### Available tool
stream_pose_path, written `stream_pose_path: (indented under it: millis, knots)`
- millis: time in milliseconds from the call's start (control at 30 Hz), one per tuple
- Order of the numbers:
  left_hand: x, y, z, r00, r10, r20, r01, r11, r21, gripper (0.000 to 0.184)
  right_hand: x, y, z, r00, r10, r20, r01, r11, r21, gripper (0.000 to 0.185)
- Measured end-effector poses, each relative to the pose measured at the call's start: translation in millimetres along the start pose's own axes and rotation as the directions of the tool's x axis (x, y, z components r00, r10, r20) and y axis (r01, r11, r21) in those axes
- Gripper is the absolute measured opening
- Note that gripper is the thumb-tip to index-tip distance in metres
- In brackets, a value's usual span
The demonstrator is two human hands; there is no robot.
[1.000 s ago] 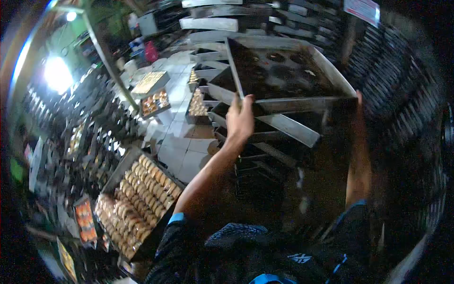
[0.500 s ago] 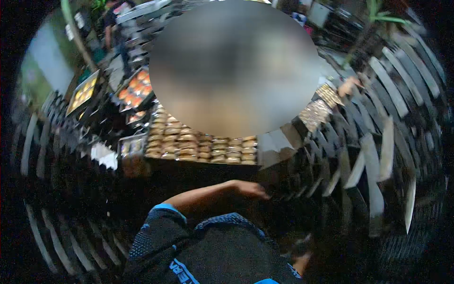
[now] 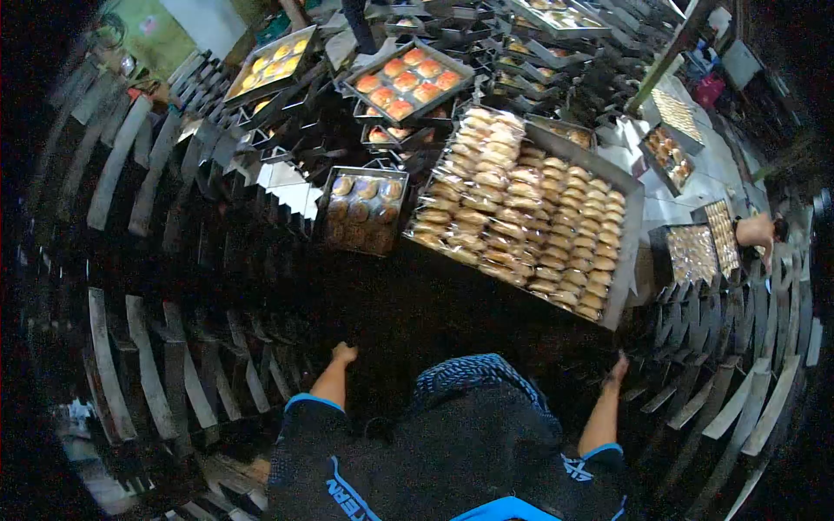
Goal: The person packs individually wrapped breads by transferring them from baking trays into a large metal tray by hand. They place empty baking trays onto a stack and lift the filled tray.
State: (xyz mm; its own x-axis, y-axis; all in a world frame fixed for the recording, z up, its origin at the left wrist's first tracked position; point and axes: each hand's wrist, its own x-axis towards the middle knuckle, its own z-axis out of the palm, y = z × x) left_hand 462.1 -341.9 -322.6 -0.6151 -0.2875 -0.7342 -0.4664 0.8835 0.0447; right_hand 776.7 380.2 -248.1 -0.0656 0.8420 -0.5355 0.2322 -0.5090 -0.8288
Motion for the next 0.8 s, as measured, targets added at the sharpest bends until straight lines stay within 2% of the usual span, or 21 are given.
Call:
stream_pose_path:
  millis: [33,100,133,200,233,300,333,367,400,433,500,533,600,667,700,767,800]
  knots:
    - [-15,10,-8,1.0,-0.011,0.004,0.011,1.0,-0.005,0.075,-9,-27,16,1.0,0.001,0.006,-0.001,1.0,-0.011,0.052]
    - [-36,36,-15,0.965,0.24,0.107,-0.232,0.969,-0.087,0.07,-42,-81,57,0.994,-0.108,0.032,0.106,0.991,0.079,0.05]
    - [-27,42,5,0.965,0.241,0.102,-0.231,0.968,-0.102,0.07,-36,-88,70,0.992,-0.119,0.043,0.116,0.99,0.078,0.05]
    - [22,57,74,0.947,0.219,-0.234,-0.246,0.965,-0.091,0.067,-19,-97,97,0.96,-0.259,0.105,0.248,0.963,0.105,0.051]
    - [38,75,91,0.946,0.218,-0.24,-0.248,0.964,-0.1,0.067,24,-81,100,0.928,-0.23,0.293,0.155,0.954,0.258,0.052]
    - [54,104,108,0.908,0.418,0.037,-0.419,0.901,0.116,0.067,34,-90,113,0.911,-0.351,0.215,0.353,0.935,0.033,0.051]
    - [43,117,105,0.908,0.417,0.029,-0.418,0.901,0.119,0.067,30,-99,114,0.911,-0.35,0.218,0.35,0.936,0.041,0.051]
    - [17,135,93,0.885,0.464,-0.043,-0.463,0.886,0.017,0.065,24,-113,110,0.91,-0.17,0.379,0.126,0.982,0.138,0.059]
    - [-3,151,87,0.858,0.5,-0.118,-0.51,0.857,-0.081,0.064,21,-123,108,0.84,-0.004,0.543,-0.118,0.975,0.189,0.067]
    - [-3,163,91,0.861,0.495,-0.118,-0.505,0.859,-0.083,0.064,34,-122,106,0.837,-0.001,0.547,-0.119,0.975,0.185,0.067]
    - [-17,185,100,0.898,0.43,-0.093,-0.436,0.898,-0.06,0.063,64,-130,102,0.852,0.013,0.523,0.099,0.978,-0.185,0.076]
    - [-32,195,102,0.915,0.397,-0.074,-0.401,0.915,-0.047,0.062,53,-145,99,0.839,0.041,0.542,0.049,0.987,-0.151,0.081]
    - [-58,212,110,0.934,0.353,-0.065,-0.355,0.934,-0.035,0.061,56,-152,103,0.751,0.025,0.659,0.025,0.998,-0.066,0.087]
    - [-78,221,129,0.938,0.338,-0.072,-0.34,0.94,-0.007,0.061,75,-154,107,0.742,0.057,0.668,0.054,0.988,-0.145,0.091]
    - [-87,225,135,0.937,0.345,-0.054,-0.343,0.938,0.037,0.061,83,-153,110,0.819,-0.001,0.574,0.131,0.974,-0.185,0.08]
    - [-116,246,115,0.912,0.356,0.206,-0.394,0.9,0.188,0.066,90,-157,129,0.914,-0.162,0.371,0.275,0.921,-0.276,0.059]
    - [-140,256,99,0.914,0.352,0.204,-0.388,0.903,0.182,0.066,90,-161,139,0.93,-0.255,0.264,0.337,0.881,-0.334,0.048]
